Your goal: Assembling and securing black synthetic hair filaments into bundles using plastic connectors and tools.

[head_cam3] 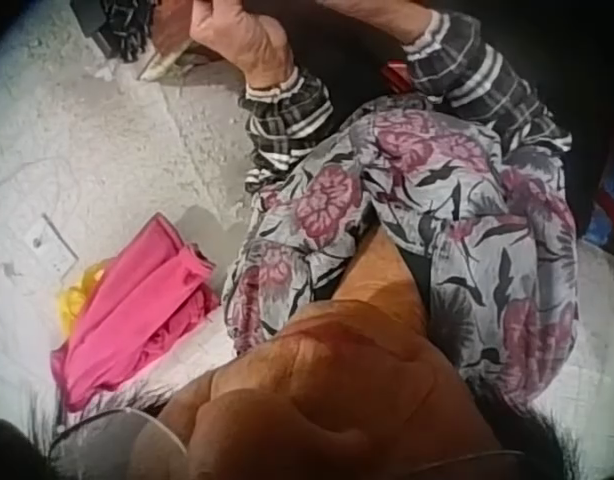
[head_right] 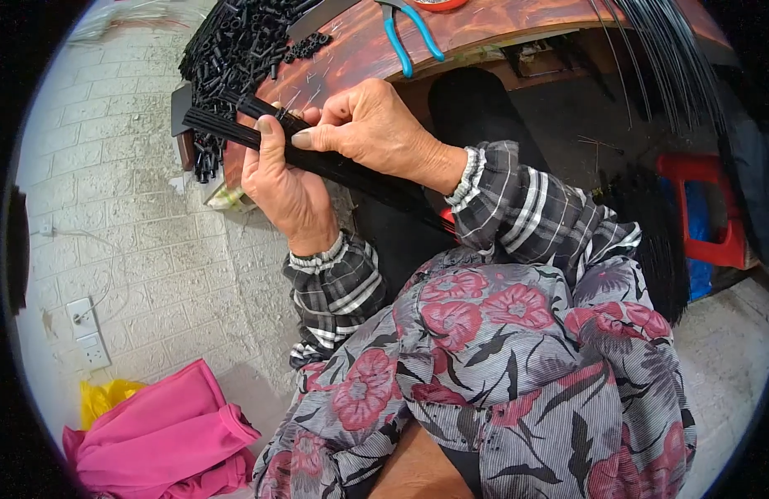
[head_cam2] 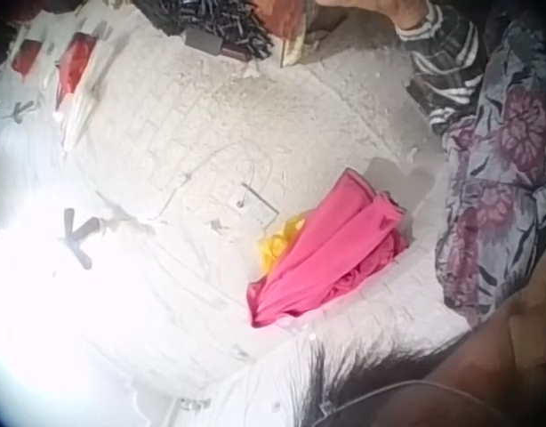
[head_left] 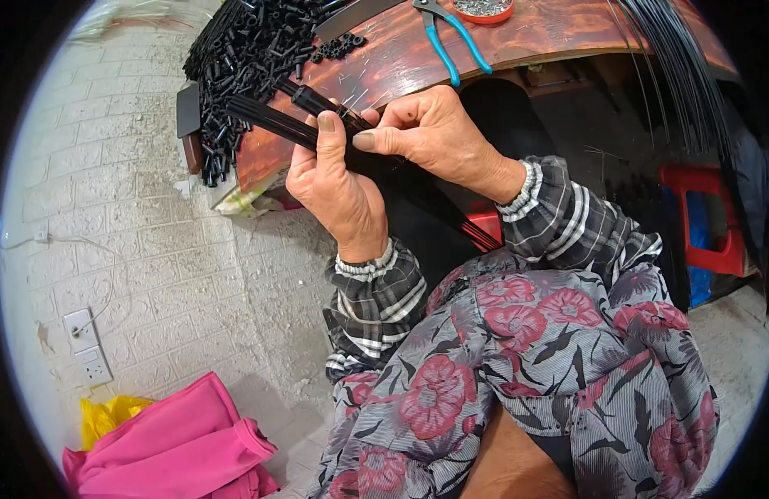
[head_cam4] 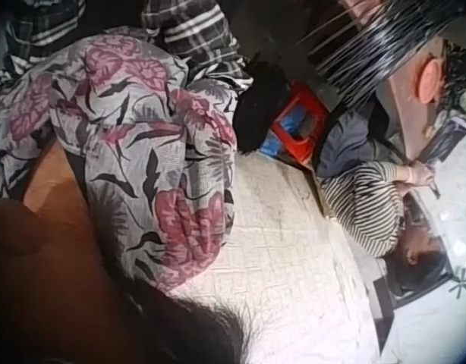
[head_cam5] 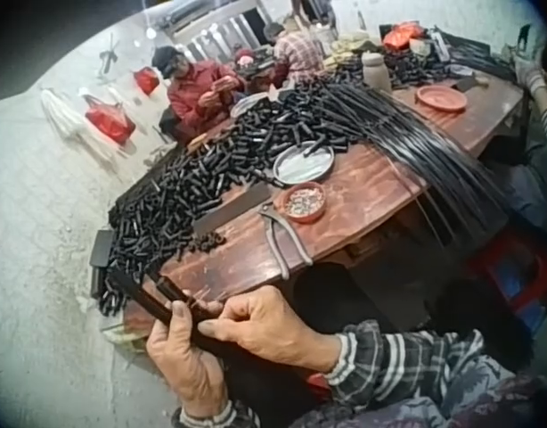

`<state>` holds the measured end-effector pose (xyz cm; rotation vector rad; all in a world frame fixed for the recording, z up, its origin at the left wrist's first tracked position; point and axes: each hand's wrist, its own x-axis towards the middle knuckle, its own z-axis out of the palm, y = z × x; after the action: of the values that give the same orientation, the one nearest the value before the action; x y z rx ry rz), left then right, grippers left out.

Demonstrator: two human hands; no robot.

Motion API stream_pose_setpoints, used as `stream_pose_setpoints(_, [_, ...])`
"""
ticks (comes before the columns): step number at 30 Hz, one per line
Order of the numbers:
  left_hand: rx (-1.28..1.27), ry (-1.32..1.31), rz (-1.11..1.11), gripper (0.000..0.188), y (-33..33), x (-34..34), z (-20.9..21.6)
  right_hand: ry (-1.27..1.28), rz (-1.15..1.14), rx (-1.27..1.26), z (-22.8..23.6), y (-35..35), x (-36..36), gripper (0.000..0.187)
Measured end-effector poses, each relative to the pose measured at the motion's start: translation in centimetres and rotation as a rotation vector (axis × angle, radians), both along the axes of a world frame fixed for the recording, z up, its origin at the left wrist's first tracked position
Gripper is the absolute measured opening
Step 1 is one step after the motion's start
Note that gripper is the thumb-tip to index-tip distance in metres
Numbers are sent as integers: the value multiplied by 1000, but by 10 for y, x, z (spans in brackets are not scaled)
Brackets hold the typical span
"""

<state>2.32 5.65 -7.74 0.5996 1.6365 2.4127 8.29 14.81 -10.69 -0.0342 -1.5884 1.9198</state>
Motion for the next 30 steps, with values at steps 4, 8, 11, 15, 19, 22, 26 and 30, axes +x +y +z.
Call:
stream_pose_setpoints(4, [58, -44, -33, 14, -2, 0, -2, -73, 95, 8, 1, 7, 2, 24])
stream_pose_setpoints(8, [94, -68, -101, 16, -7, -2, 0, -70, 218, -136, -11, 7, -9, 31])
stream_pose_setpoints(11, [89, -115, -82, 17, -12, -10, -1, -149, 275, -155, -6, 6, -14, 32])
stream_pose_setpoints(15, [95, -102, -112, 21, -16, -27, 0, -172, 222, -118, -5, -4, -34, 29])
stream_pose_setpoints(19, [157, -71, -220, 30, -21, -28, 5, -149, 143, -39, 7, -12, -36, 26])
stream_pose_setpoints(22, [169, -115, -163, 34, -23, -31, 6, -160, 130, -20, 10, -16, -38, 27])
stream_pose_setpoints(26, [183, -125, -150, 38, -22, -30, 4, -244, 184, -68, 16, -14, -34, 28])
stream_pose_setpoints(30, [196, -145, -121, 36, -20, -29, 1, -223, 228, -158, 19, -13, -33, 29])
